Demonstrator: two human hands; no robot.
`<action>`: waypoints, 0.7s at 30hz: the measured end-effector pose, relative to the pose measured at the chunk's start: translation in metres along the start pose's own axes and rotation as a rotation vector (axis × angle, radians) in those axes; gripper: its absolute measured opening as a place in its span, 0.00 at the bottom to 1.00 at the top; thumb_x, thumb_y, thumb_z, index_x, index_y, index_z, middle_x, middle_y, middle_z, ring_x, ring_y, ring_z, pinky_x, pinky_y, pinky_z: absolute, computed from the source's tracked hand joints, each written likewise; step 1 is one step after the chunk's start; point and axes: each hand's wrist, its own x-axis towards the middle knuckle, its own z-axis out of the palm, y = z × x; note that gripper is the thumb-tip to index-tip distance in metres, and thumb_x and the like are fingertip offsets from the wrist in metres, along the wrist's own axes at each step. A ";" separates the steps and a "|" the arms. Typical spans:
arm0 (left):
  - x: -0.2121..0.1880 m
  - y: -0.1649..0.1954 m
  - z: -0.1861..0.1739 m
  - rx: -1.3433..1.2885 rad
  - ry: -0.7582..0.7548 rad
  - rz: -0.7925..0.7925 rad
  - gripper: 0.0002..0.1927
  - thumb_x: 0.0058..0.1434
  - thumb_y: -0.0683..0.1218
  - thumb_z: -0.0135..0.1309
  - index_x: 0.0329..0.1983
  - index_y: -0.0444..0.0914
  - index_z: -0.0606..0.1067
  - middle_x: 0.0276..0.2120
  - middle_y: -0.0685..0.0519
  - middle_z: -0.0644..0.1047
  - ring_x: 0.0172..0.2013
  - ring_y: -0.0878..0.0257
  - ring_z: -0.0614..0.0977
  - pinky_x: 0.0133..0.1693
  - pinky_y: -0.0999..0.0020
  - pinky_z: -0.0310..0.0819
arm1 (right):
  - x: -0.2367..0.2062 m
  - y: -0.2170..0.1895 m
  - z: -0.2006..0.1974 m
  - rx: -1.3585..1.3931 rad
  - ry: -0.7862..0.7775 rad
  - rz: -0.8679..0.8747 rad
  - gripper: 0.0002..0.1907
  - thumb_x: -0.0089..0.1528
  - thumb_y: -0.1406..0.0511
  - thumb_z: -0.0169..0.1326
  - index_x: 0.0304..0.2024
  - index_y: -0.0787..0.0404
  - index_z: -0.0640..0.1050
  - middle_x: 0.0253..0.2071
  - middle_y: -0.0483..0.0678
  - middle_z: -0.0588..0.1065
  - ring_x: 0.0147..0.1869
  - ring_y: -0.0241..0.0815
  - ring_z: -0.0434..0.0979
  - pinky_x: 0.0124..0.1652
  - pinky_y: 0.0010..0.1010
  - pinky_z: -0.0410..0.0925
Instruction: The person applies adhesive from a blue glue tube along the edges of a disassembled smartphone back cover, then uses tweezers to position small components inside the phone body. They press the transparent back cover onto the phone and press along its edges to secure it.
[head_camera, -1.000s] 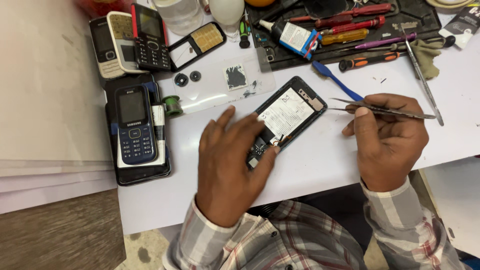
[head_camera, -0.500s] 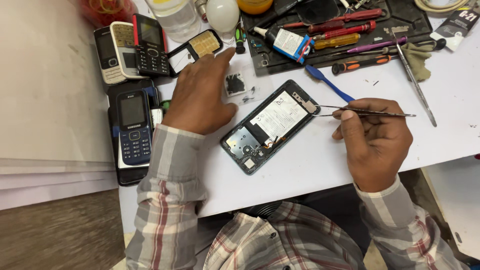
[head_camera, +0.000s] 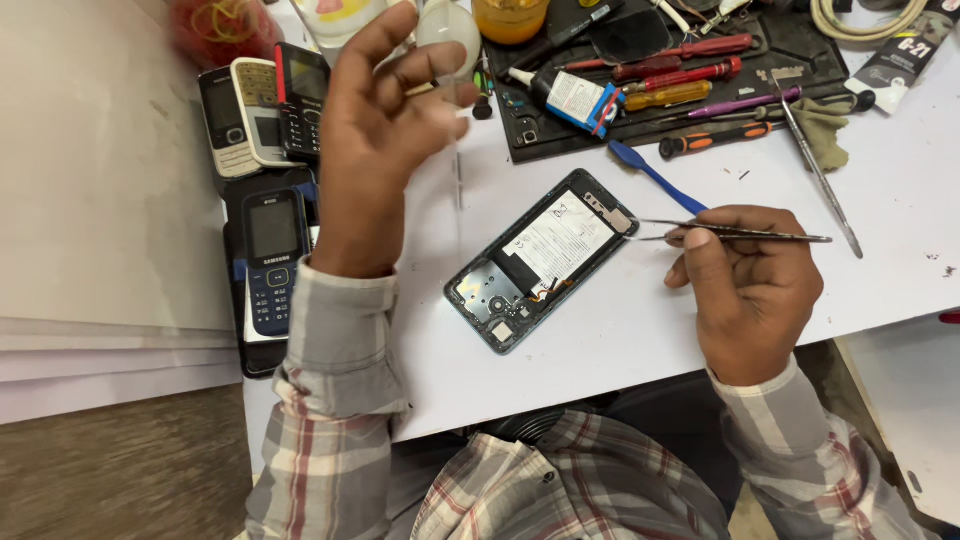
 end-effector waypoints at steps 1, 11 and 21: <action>-0.004 0.002 -0.003 -0.253 -0.010 -0.045 0.38 0.67 0.55 0.58 0.73 0.32 0.60 0.61 0.36 0.74 0.56 0.46 0.79 0.58 0.53 0.78 | 0.000 -0.002 0.000 -0.014 -0.005 -0.002 0.07 0.74 0.73 0.53 0.53 0.69 0.71 0.38 0.54 0.78 0.35 0.34 0.78 0.38 0.23 0.73; -0.013 -0.021 0.003 -0.938 -0.100 -0.206 0.37 0.75 0.61 0.35 0.77 0.31 0.60 0.63 0.29 0.70 0.58 0.40 0.79 0.60 0.49 0.75 | 0.045 -0.037 0.029 0.145 -0.285 0.066 0.11 0.71 0.64 0.44 0.38 0.64 0.72 0.35 0.44 0.76 0.37 0.34 0.75 0.43 0.25 0.71; -0.017 -0.015 0.011 -1.106 -0.089 -0.143 0.34 0.77 0.60 0.30 0.75 0.32 0.59 0.66 0.30 0.68 0.61 0.40 0.76 0.68 0.49 0.66 | 0.067 -0.051 0.087 0.103 -0.586 0.350 0.10 0.68 0.62 0.55 0.42 0.63 0.79 0.26 0.39 0.71 0.26 0.28 0.68 0.26 0.23 0.63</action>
